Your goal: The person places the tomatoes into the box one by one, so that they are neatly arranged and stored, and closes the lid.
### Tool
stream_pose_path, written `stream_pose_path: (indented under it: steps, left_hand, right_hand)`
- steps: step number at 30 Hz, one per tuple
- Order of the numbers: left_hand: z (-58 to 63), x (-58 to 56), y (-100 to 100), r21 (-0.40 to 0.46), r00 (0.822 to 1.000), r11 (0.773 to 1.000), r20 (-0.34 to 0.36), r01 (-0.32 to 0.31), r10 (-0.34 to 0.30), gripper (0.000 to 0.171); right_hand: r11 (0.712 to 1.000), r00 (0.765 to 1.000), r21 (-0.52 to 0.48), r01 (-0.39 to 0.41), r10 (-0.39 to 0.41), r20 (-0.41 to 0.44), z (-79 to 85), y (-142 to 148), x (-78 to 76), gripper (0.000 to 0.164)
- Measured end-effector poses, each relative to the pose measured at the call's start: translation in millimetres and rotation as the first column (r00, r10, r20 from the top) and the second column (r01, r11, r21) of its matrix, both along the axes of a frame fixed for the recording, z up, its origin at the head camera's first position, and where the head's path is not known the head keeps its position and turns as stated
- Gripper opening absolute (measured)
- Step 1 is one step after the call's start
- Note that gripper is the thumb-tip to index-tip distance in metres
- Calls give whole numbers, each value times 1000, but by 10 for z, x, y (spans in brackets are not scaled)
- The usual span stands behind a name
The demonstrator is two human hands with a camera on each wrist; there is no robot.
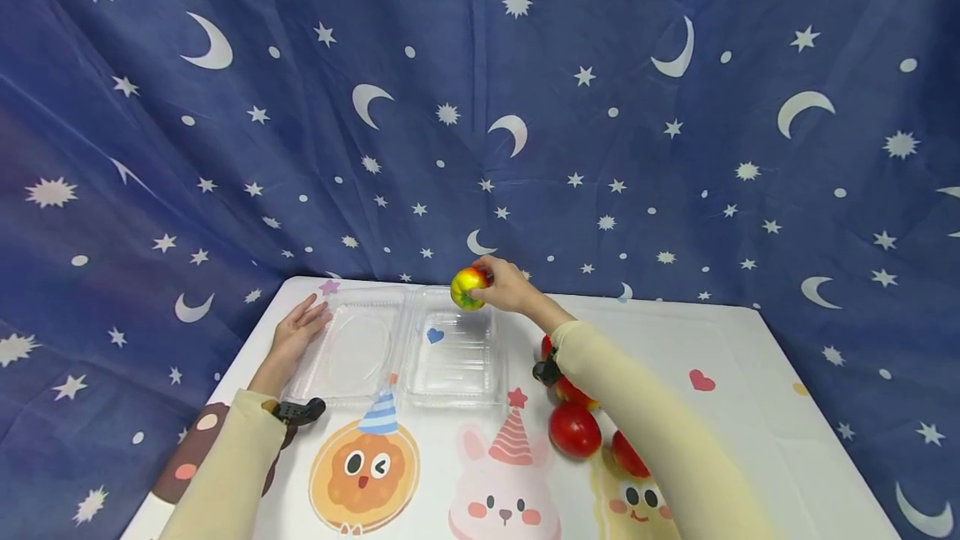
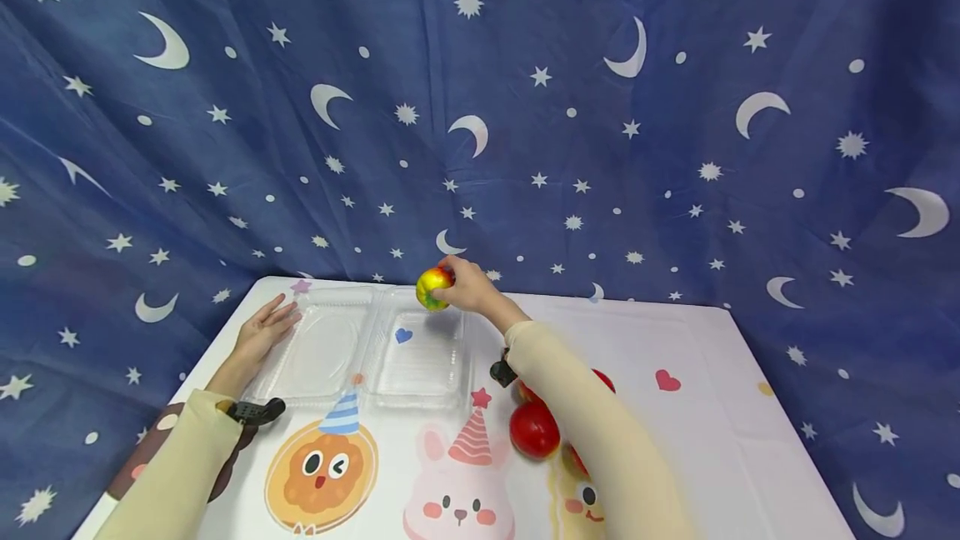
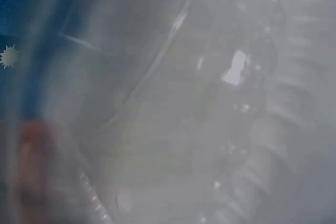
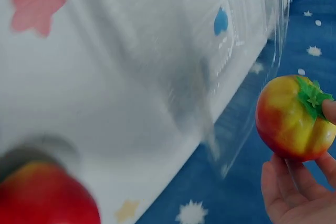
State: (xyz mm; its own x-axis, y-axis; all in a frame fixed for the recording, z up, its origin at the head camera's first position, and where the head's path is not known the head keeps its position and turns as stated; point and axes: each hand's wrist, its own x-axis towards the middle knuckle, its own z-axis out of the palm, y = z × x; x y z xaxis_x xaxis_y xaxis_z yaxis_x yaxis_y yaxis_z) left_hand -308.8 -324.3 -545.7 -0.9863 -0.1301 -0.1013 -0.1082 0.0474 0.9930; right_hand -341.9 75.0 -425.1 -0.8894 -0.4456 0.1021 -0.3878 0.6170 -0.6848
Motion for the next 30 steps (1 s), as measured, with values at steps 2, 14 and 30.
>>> stream_pose_path:
  steps: [2,14,30]
  left_hand:
    - [-18,10,-5,5,1000,1000,1,1,-1,70]
    - [-28,8,-13,18,1000,1000,1,-13,13,69]
    - [-25,-24,-11,23,1000,999,-2,-26,26,65]
  right_hand:
    - [1000,1000,-8,2,-2,13,-43,-101,-4,48]
    - [1000,1000,19,-5,5,6,-246,-475,-13,46]
    - [999,1000,37,-10,9,21,-529,-574,-30,43]
